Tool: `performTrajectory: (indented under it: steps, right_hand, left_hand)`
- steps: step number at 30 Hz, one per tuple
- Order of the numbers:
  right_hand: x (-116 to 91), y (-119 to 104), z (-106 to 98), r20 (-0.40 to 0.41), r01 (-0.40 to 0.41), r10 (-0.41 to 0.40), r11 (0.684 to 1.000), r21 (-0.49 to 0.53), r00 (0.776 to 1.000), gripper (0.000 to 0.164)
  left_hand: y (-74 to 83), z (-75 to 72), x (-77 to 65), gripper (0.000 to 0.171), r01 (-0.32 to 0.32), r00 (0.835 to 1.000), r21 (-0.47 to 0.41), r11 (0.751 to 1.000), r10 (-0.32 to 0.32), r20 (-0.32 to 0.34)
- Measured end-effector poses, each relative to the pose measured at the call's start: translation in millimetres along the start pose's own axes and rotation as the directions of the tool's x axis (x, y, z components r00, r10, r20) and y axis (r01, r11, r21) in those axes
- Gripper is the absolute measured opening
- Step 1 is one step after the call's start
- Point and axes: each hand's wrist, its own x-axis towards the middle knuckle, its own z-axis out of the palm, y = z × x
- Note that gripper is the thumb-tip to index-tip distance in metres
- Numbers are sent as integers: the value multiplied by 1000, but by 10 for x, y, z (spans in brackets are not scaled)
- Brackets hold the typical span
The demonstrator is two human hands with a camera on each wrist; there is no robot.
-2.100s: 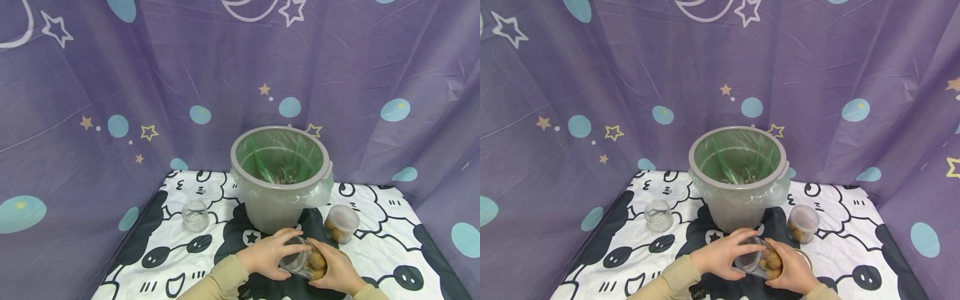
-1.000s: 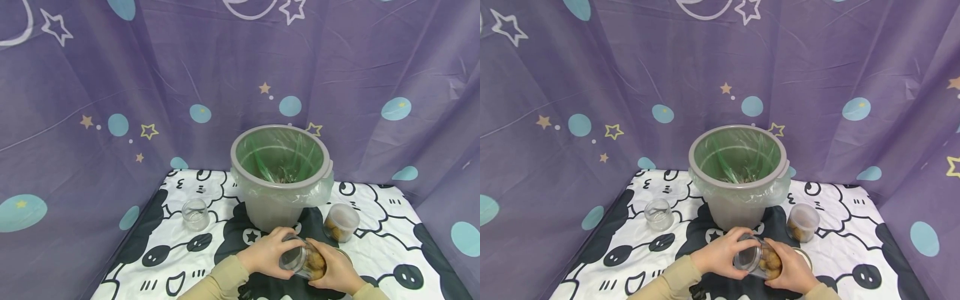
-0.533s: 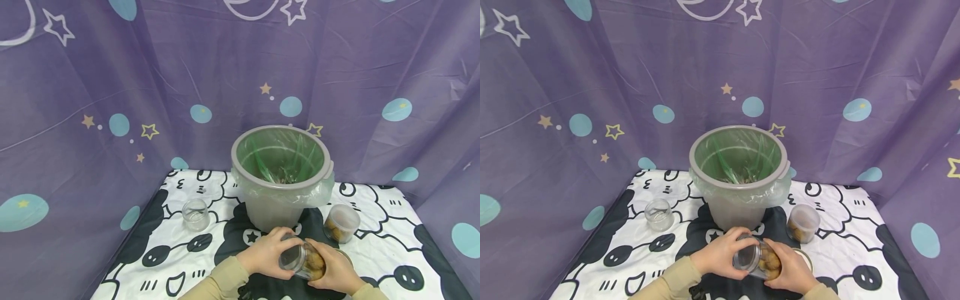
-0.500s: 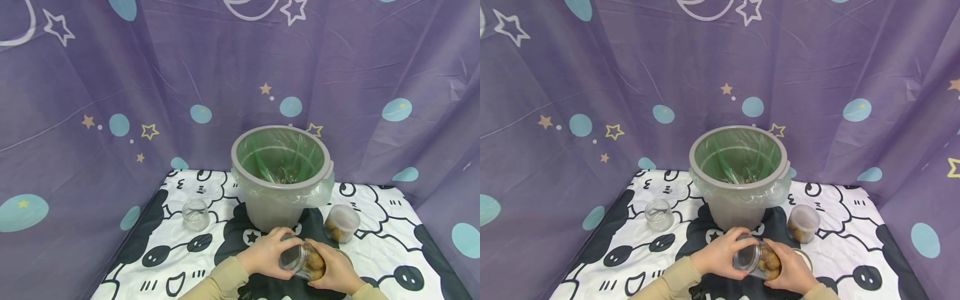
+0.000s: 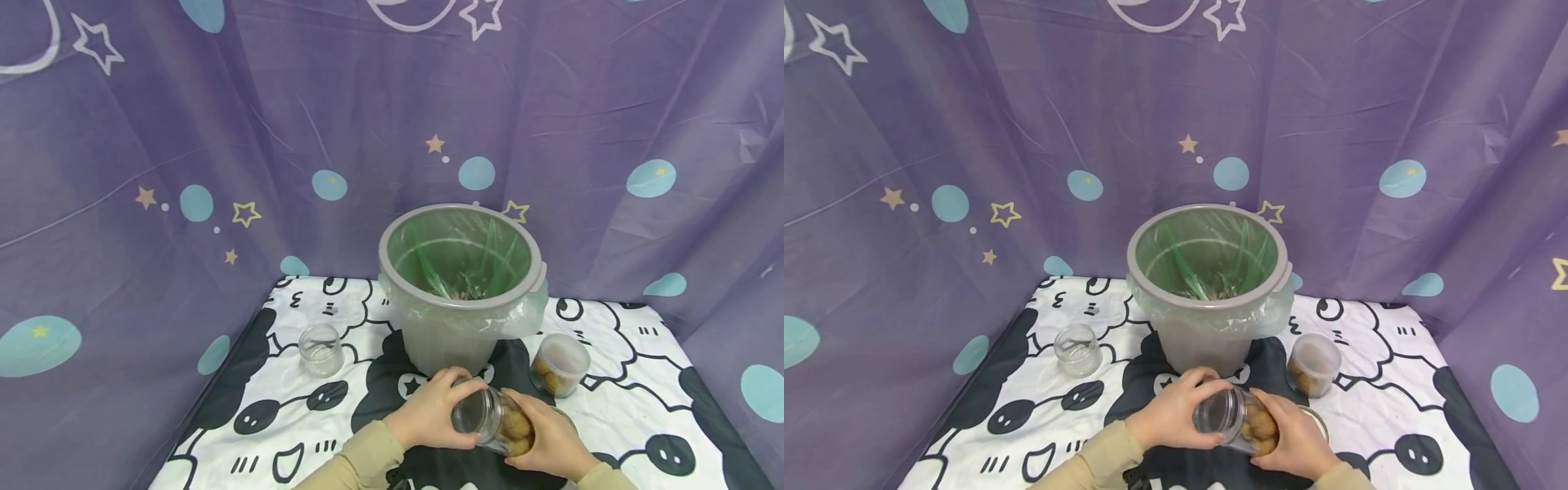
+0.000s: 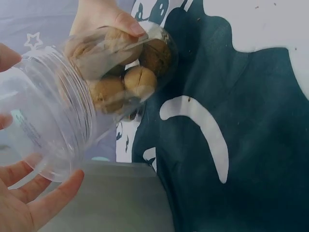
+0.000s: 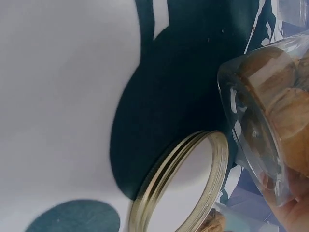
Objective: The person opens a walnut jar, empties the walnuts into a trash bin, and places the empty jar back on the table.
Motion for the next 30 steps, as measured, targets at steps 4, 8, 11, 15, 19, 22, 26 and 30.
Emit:
performTrajectory:
  steps: [4, 8, 11, 15, 19, 22, 26, 30]
  right_hand:
    - [-16, 20, -7, -12, -12, 12, 1000, 0, 1000, 111]
    - [-20, 42, 0, -29, 6, -5, 1000, 11, 1000, 111]
    - [-28, 55, 6, -50, 14, -13, 999, 30, 999, 112]
    - [-45, 72, 3, -73, 20, -15, 998, 63, 997, 111]
    - [-54, 72, -15, -69, 2, 4, 996, 85, 998, 109]
    - [-55, 67, -25, -56, -22, 27, 996, 85, 998, 108]
    - [-61, 64, -31, -50, -48, 53, 995, 90, 997, 108]
    - [-80, 72, -34, -58, -83, 90, 991, 106, 994, 108]
  left_hand:
    - [-19, 2, 1, 69, 10, 1000, -2, 1000, -10, -9]
    - [-20, 2, 1, 68, 4, 1000, -42, 999, -3, 19]
    - [-22, -4, -4, 68, 0, 1000, -75, 997, 1, 26]
    - [-48, -3, -7, 70, -3, 1000, -93, 996, 5, 19]
    - [-84, 8, -15, 71, -5, 1000, -95, 995, 6, 10]
    - [-103, 15, -28, 70, -6, 1000, -100, 995, 6, 3]
    - [-118, 32, -53, 70, 5, 1000, -114, 993, -5, 2]
    - [-137, 78, -75, 69, 32, 999, -131, 991, -29, 23]
